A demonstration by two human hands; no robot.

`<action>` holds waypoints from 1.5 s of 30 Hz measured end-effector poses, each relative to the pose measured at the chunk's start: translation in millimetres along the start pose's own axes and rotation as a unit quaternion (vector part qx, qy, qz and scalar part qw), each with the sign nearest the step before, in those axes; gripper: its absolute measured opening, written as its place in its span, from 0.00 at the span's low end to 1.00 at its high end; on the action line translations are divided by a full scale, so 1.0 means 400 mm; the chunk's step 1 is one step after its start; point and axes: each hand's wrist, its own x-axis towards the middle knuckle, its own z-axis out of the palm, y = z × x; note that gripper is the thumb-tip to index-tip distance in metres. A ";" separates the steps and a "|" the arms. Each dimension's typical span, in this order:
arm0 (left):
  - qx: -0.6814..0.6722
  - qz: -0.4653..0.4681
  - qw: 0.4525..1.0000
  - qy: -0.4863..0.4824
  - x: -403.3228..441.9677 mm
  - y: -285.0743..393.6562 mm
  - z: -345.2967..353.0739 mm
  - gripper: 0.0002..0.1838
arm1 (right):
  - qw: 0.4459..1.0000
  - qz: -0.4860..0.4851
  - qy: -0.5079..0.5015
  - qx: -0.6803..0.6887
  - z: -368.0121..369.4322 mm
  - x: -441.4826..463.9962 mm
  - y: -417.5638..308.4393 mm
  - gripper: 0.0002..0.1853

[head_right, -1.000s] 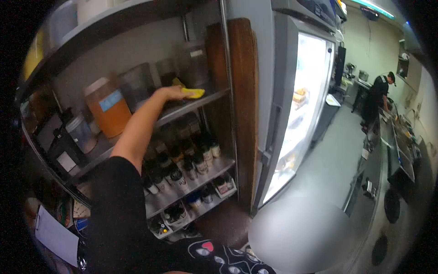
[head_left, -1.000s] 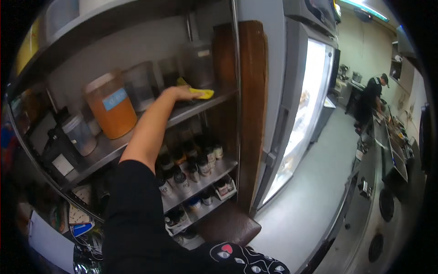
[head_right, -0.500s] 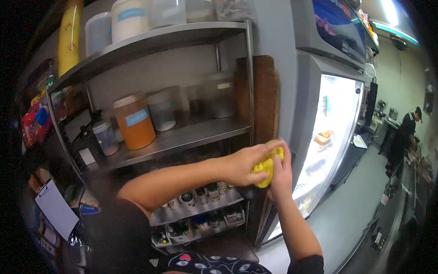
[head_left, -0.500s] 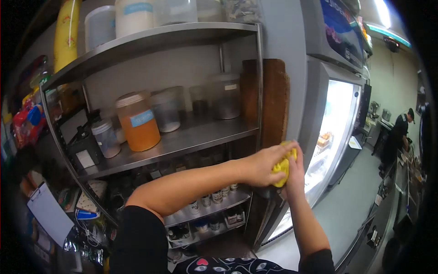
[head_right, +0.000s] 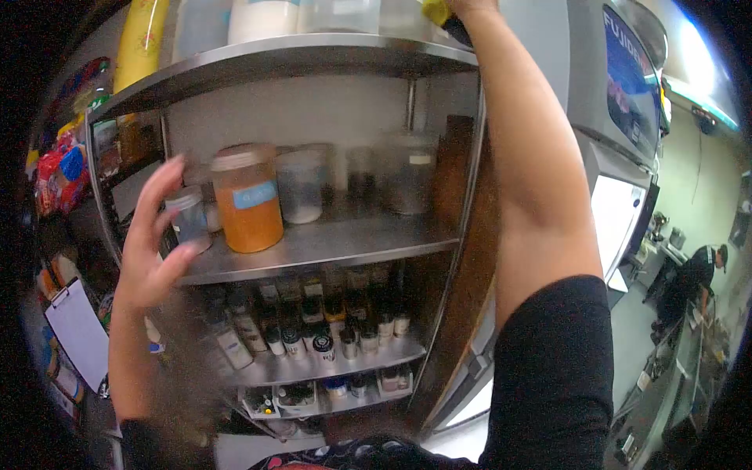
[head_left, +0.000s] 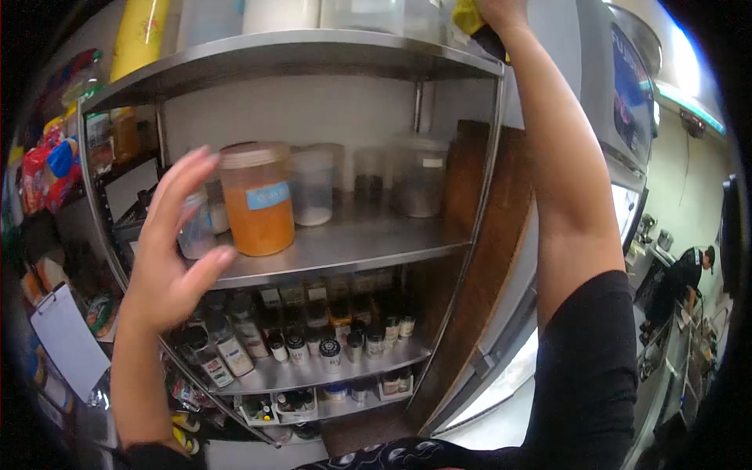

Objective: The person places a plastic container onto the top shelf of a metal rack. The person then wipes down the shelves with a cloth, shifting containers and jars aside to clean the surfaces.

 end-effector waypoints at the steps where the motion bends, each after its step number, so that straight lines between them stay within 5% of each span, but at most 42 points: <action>1: 0.000 -0.035 0.999 0.020 -0.059 -0.030 -0.027 0.44 | 0.990 0.032 -0.136 -0.011 0.030 0.003 -0.008 0.22; 4: -0.041 -0.150 0.980 0.122 -0.255 -0.121 -0.099 0.37 | 0.899 0.152 -0.407 -0.048 0.138 -0.070 0.009 0.39; 6: -0.011 -0.228 0.959 0.167 -0.405 -0.205 -0.168 0.31 | 0.858 0.245 -0.451 0.020 0.187 -0.108 0.029 0.47; 11: 0.022 -0.390 0.869 0.305 -0.659 -0.234 -0.262 0.21 | 0.835 0.226 -0.500 0.044 0.143 -0.087 -0.008 0.38; 13: -0.020 -0.380 0.851 0.363 -0.694 -0.260 -0.276 0.20 | 0.838 0.178 -0.513 0.048 0.135 -0.084 0.002 0.34; 15: -0.050 -0.363 0.846 0.388 -0.698 -0.298 -0.285 0.20 | 0.884 0.168 -0.435 0.021 0.141 -0.106 0.006 0.25; 18: -0.076 -0.334 0.854 0.392 -0.659 -0.362 -0.283 0.19 | 0.970 0.181 -0.159 -0.004 0.174 -0.191 -0.011 0.27; 21: -0.080 -0.264 0.880 0.387 -0.559 -0.402 -0.275 0.19 | 0.957 0.228 -0.045 -0.175 0.151 -0.200 -0.120 0.26; 29: 0.089 -0.083 0.927 0.354 -0.266 -0.569 -0.285 0.22 | 0.941 0.299 0.149 -0.049 0.241 -0.231 -0.348 0.17; 31: 0.057 -0.070 0.914 0.395 -0.235 -0.598 -0.256 0.23 | 0.927 0.323 0.187 0.031 0.272 -0.230 -0.455 0.20; 37: -0.001 -0.071 0.907 0.415 -0.209 -0.713 -0.209 0.24 | 0.974 0.166 0.103 0.116 0.308 -0.200 -0.668 0.22; 38: -0.029 -0.057 0.902 0.428 -0.196 -0.716 -0.191 0.24 | 0.983 0.132 0.100 0.078 0.309 -0.207 -0.643 0.23; 41: 0.187 -0.059 0.900 0.388 -0.192 -0.702 -0.193 0.25 | 0.987 0.085 0.134 0.011 0.270 -0.228 -0.522 0.07; 44: 0.212 -0.076 0.896 0.382 -0.185 -0.657 -0.188 0.29 | 0.971 0.207 0.119 -0.014 0.246 -0.244 -0.479 0.17; 45: 0.201 -0.090 0.898 0.381 -0.182 -0.628 -0.182 0.30 | 0.974 0.173 0.146 -0.025 0.272 -0.242 -0.487 0.21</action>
